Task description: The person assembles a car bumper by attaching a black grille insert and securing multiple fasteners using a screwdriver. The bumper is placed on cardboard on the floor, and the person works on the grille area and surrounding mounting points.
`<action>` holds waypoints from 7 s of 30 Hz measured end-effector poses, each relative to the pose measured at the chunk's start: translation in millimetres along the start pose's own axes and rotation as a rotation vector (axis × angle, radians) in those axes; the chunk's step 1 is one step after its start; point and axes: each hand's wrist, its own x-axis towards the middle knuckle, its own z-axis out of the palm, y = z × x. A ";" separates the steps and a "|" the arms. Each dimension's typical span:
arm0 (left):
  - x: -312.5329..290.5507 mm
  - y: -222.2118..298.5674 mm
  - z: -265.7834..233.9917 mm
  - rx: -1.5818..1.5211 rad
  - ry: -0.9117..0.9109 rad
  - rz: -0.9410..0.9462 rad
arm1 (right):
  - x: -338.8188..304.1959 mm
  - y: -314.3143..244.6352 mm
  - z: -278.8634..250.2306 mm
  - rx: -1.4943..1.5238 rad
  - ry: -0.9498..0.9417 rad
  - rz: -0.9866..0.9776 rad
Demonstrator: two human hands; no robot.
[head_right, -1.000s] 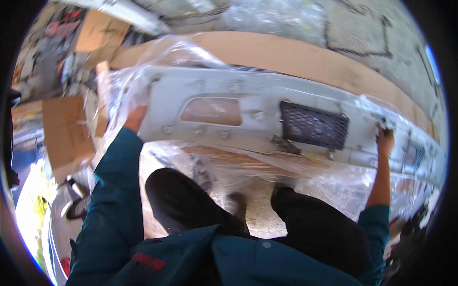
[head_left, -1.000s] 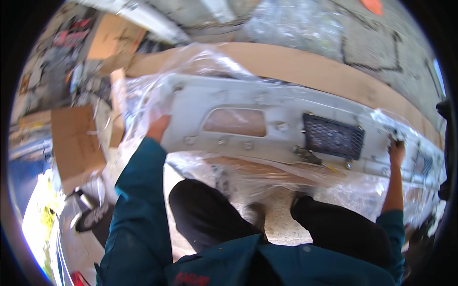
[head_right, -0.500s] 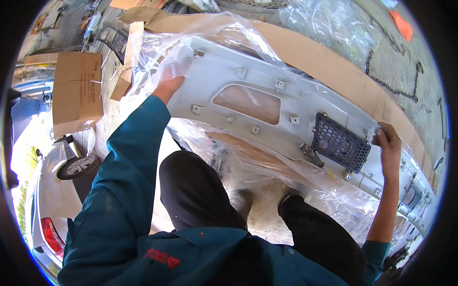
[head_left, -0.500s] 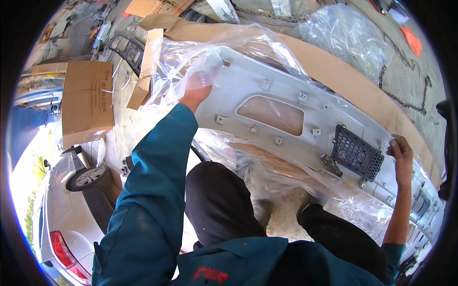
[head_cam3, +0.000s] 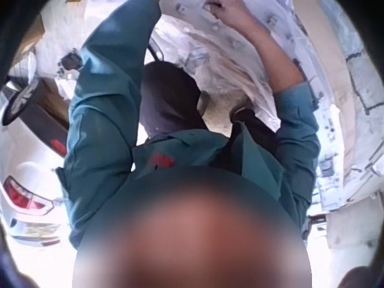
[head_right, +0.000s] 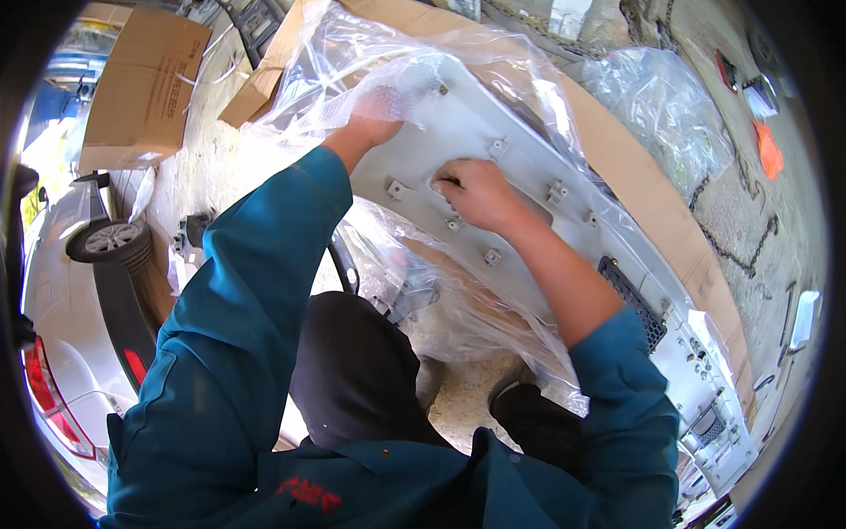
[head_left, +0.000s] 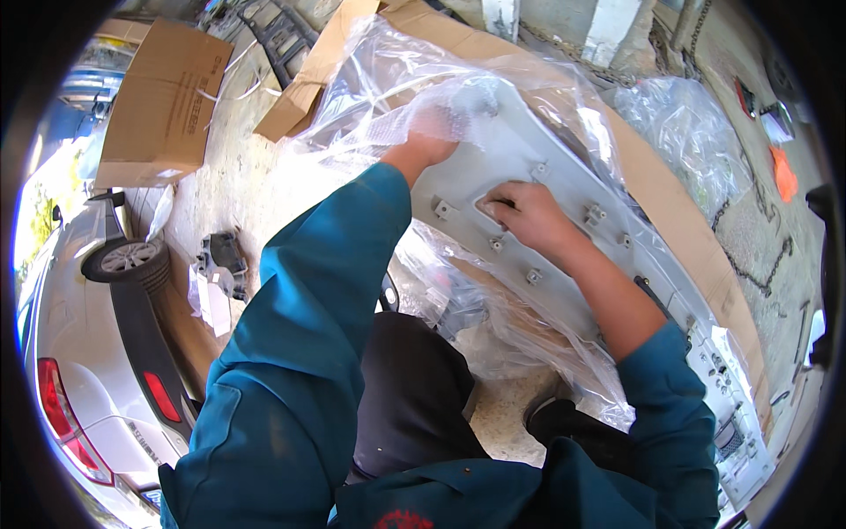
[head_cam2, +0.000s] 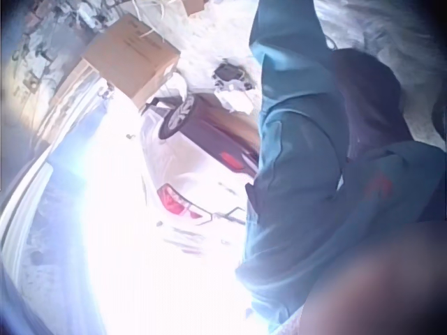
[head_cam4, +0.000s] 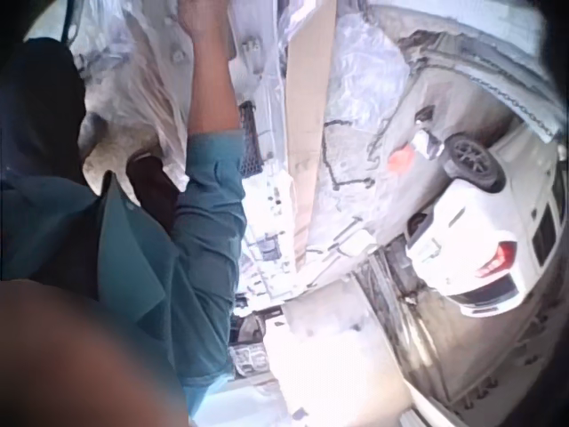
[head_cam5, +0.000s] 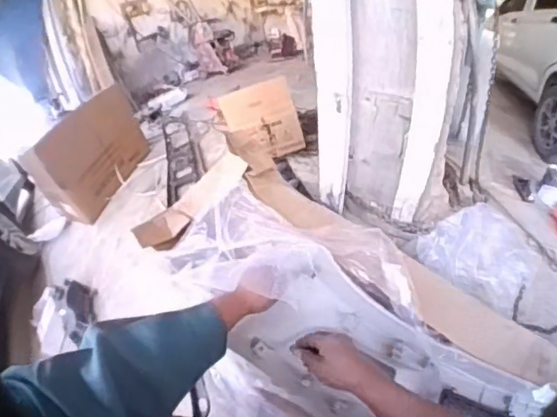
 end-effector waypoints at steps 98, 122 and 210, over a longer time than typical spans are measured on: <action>2.1 7.4 3.7 -0.054 -0.096 -0.099 | 5.3 20.4 111.0 -0.166 0.307 -0.144; 12.1 -46.1 25.8 -0.047 0.176 0.108 | -367.9 115.9 -67.5 -0.690 -0.231 0.500; 5.8 -47.5 49.4 -0.139 0.155 0.047 | -377.6 142.9 -183.4 0.976 0.864 0.535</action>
